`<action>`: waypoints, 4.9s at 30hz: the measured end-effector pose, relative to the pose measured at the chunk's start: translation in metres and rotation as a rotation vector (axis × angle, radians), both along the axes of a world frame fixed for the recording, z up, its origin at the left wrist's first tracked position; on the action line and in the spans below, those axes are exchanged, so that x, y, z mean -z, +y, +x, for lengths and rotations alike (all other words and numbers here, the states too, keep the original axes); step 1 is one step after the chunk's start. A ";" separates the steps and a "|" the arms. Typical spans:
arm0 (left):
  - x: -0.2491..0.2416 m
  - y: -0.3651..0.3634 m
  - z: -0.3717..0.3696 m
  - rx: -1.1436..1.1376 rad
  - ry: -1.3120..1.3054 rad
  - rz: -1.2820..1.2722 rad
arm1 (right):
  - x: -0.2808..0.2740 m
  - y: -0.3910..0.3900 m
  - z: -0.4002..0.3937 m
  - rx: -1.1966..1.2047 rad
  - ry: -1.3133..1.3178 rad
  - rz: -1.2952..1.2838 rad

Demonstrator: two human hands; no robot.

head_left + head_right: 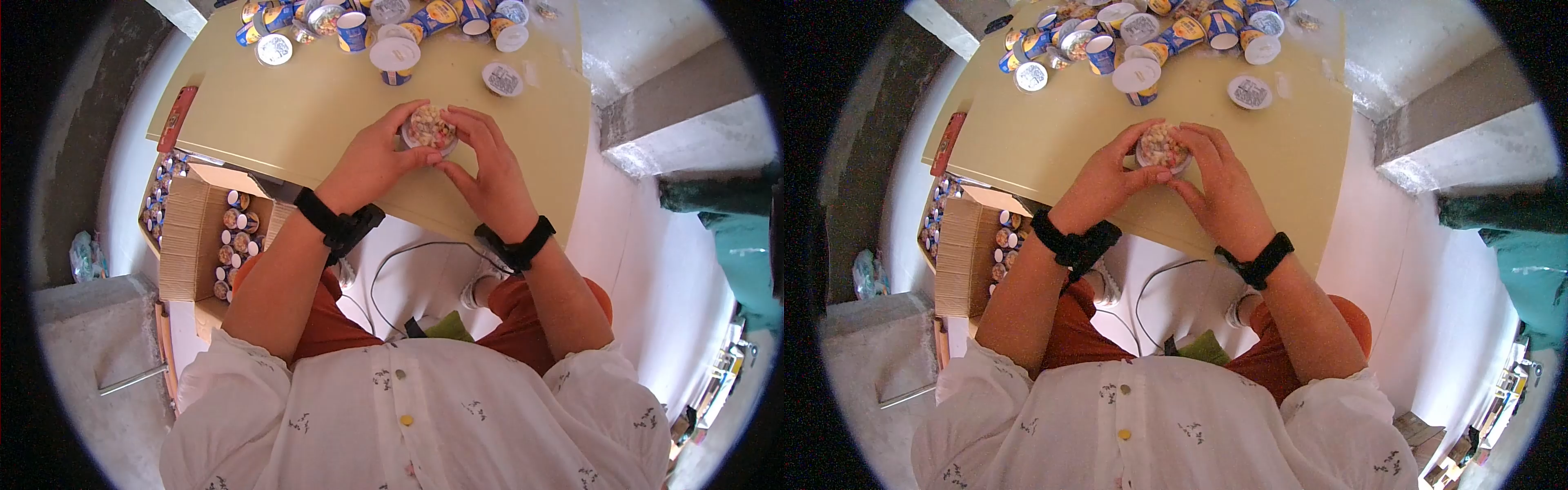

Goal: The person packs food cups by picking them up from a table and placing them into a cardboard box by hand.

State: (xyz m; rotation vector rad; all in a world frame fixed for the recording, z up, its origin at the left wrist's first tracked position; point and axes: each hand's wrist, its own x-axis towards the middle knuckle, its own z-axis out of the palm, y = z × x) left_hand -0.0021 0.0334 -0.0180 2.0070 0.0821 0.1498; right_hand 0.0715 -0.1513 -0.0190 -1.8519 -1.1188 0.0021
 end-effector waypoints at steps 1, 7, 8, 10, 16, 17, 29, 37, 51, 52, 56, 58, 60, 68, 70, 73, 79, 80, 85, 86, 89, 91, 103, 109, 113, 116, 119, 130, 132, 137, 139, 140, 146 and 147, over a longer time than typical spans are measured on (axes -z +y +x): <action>0.001 0.000 0.000 -0.004 0.007 -0.002 | 0.001 0.000 0.001 -0.001 0.011 0.003; 0.002 0.001 0.000 0.014 0.045 -0.068 | 0.002 0.001 0.004 0.009 0.019 0.024; 0.001 0.001 -0.002 0.025 0.050 -0.074 | 0.002 0.002 0.003 -0.001 0.026 0.039; 0.005 0.003 -0.001 0.033 0.067 -0.103 | 0.002 0.003 0.002 0.009 0.039 0.037; 0.010 0.006 0.000 0.080 0.093 -0.225 | 0.001 0.004 0.000 0.027 0.056 0.036; 0.010 0.006 0.000 0.093 0.083 -0.257 | 0.000 0.004 0.000 0.032 0.062 0.045; 0.009 0.006 -0.003 0.116 0.114 -0.355 | -0.001 0.006 0.000 0.039 0.088 0.040; 0.016 0.006 -0.002 0.110 0.086 -0.306 | 0.006 0.000 0.009 -0.013 0.178 0.082; 0.020 0.005 -0.002 0.110 0.075 -0.195 | 0.021 0.000 0.009 -0.026 0.480 0.106; 0.020 0.005 -0.003 0.100 0.049 -0.160 | 0.020 0.001 0.009 -0.019 0.481 0.085; 0.023 0.004 -0.001 0.106 0.024 -0.148 | 0.015 -0.001 0.010 -0.008 0.563 0.023; 0.018 0.004 0.000 0.116 0.066 -0.222 | 0.018 -0.002 0.013 -0.037 0.639 0.056; 0.019 0.003 -0.003 0.120 0.112 -0.296 | 0.024 -0.002 0.009 -0.070 0.720 0.089; 0.005 -0.001 -0.005 0.065 0.170 -0.477 | 0.026 -0.005 0.007 -0.087 0.889 0.072; 0.008 -0.003 -0.003 0.059 0.164 -0.486 | 0.029 -0.006 0.006 -0.085 0.914 0.096; 0.006 -0.006 -0.001 0.044 0.146 -0.493 | 0.031 -0.009 0.008 -0.083 0.948 0.157; -0.005 -0.008 0.003 0.028 0.036 -0.517 | 0.011 -0.007 0.008 -0.073 0.936 0.298; -0.010 -0.008 0.003 0.044 0.034 -0.551 | 0.009 -0.007 0.008 -0.091 0.929 0.373; -0.013 -0.008 0.003 0.091 0.061 -0.634 | 0.003 -0.015 0.009 -0.095 0.932 0.355; -0.013 -0.009 0.003 0.097 0.063 -0.639 | 0.003 -0.016 0.009 -0.113 0.941 0.366; -0.017 -0.011 0.002 0.104 0.050 -0.628 | -0.003 -0.019 0.008 -0.108 0.930 0.366; -0.016 -0.013 0.002 0.101 0.019 -0.620 | -0.001 -0.019 0.008 -0.096 0.895 0.353; -0.024 -0.018 -0.004 0.184 0.019 -0.571 | 0.000 -0.023 0.010 -0.161 1.045 0.466; -0.028 -0.012 -0.006 0.247 0.001 -0.403 | -0.001 -0.025 0.011 -0.177 1.127 0.422; -0.027 -0.014 -0.010 0.261 -0.043 -0.084 | 0.006 -0.025 0.014 -0.178 1.162 0.345; -0.036 -0.019 -0.015 0.167 -0.006 -0.181 | -0.002 -0.027 0.012 -0.147 1.092 0.296; -0.028 -0.013 -0.011 0.159 0.003 -0.252 | -0.002 -0.024 0.008 -0.163 1.084 0.393; -0.025 -0.009 -0.006 0.238 0.009 -0.274 | -0.010 -0.038 0.020 -0.184 1.060 0.254; -0.026 -0.009 -0.007 0.256 0.032 -0.256 | -0.010 -0.041 0.020 -0.181 1.050 0.201; -0.026 -0.008 -0.005 0.283 0.005 -0.294 | -0.007 -0.042 0.019 -0.159 1.010 0.206; -0.025 -0.007 -0.004 0.270 -0.016 -0.262 | -0.009 -0.038 0.014 -0.150 1.042 0.263; -0.026 -0.006 -0.003 0.258 -0.038 -0.231 | -0.011 -0.036 0.011 -0.139 1.073 0.321; -0.027 -0.010 -0.004 0.219 0.051 -0.559 | -0.011 -0.027 0.007 -0.079 1.051 0.327; -0.027 -0.011 -0.004 0.219 0.051 -0.558 | -0.009 -0.027 0.007 -0.079 1.051 0.328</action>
